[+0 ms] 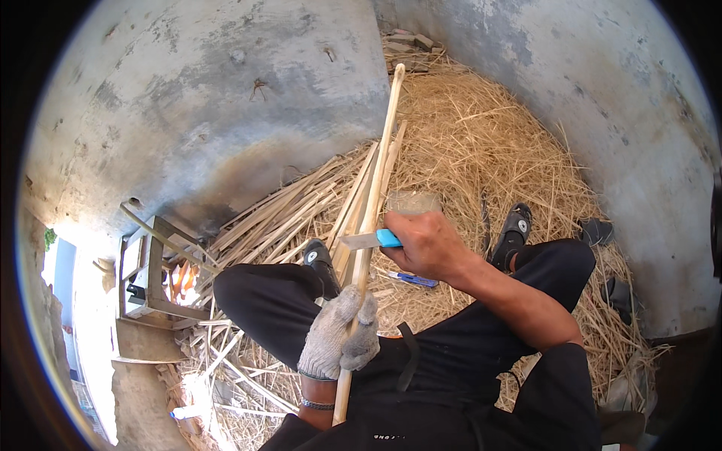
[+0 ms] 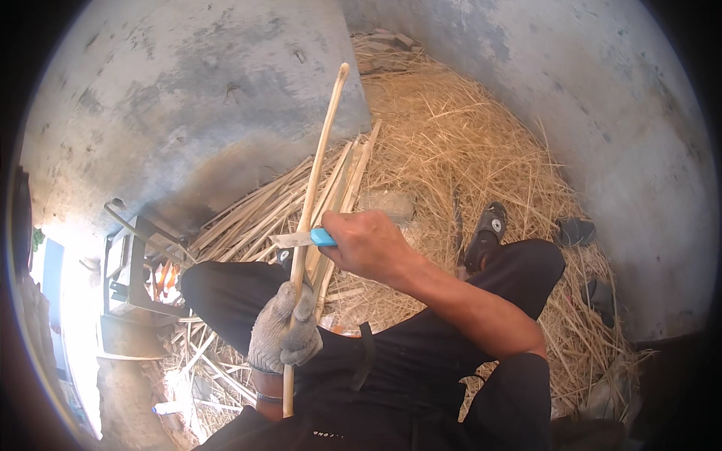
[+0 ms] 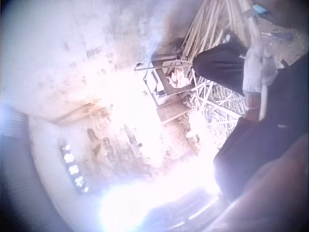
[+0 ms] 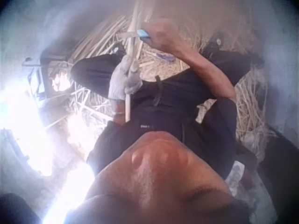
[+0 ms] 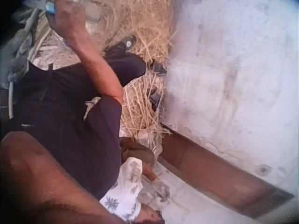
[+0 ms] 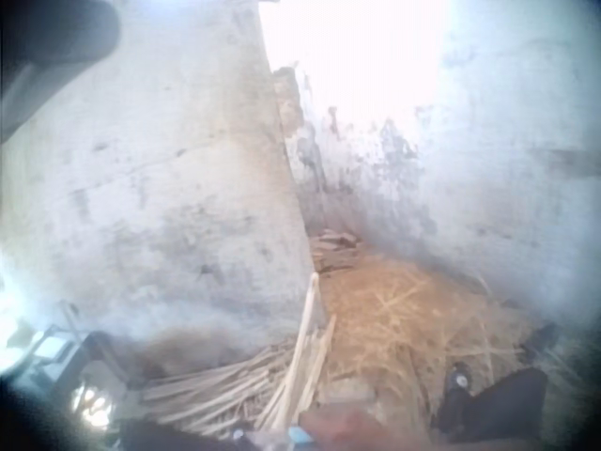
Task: The person sits on a straw-covered floor and uses a knife to shave thin strips from a bamboo stick. They hold the stick with a gloved hand and repeatedly scrape along its length, creating a pile of shavings.
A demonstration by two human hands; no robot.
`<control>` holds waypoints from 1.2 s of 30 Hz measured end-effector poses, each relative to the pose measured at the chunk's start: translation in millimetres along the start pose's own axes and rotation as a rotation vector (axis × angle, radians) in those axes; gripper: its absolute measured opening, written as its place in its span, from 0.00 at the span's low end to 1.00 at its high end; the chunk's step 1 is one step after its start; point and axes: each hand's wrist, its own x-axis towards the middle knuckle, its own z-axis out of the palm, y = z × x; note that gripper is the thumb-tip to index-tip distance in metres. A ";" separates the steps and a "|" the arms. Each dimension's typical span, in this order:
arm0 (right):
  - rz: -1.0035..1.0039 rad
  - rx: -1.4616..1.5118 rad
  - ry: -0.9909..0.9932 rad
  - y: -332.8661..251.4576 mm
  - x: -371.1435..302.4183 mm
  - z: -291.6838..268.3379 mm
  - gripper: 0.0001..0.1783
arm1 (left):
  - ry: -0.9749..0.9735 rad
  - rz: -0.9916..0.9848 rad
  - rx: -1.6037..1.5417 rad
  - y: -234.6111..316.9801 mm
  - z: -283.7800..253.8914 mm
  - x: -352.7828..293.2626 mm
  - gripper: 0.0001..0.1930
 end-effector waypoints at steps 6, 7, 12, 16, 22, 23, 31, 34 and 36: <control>0.141 -0.172 0.127 37.9 17.0 -6.6 0.11 | 0.068 -0.020 0.061 -3.6 5.2 -0.4 0.20; 0.198 -0.146 0.130 33.6 15.6 -2.4 0.11 | 0.089 -0.001 0.113 -1.8 8.2 -0.5 0.20; -0.042 -0.091 0.124 26.0 9.0 7.0 0.13 | 0.179 0.021 0.295 2.5 9.8 -4.8 0.18; 0.034 -0.243 0.179 51.8 16.2 3.3 0.14 | 0.155 -0.013 0.276 3.5 12.2 -6.8 0.17; 0.081 -0.335 0.306 99.0 16.4 23.2 0.14 | 0.148 -0.046 0.240 -2.8 10.0 -15.8 0.15; 0.201 -0.498 0.287 125.3 23.1 4.7 0.13 | 0.156 -0.084 0.254 -3.5 10.7 -20.2 0.15; -0.085 -0.143 0.233 70.2 9.8 -20.4 0.09 | 0.192 -0.005 0.177 -1.8 -6.0 -8.3 0.18; -0.120 -0.123 0.080 40.6 9.4 -1.8 0.09 | 0.184 -0.025 0.175 -6.3 -0.3 -9.1 0.19; -0.091 -0.168 0.067 46.6 7.9 8.1 0.10 | 0.186 -0.025 0.236 -11.3 5.2 -10.1 0.21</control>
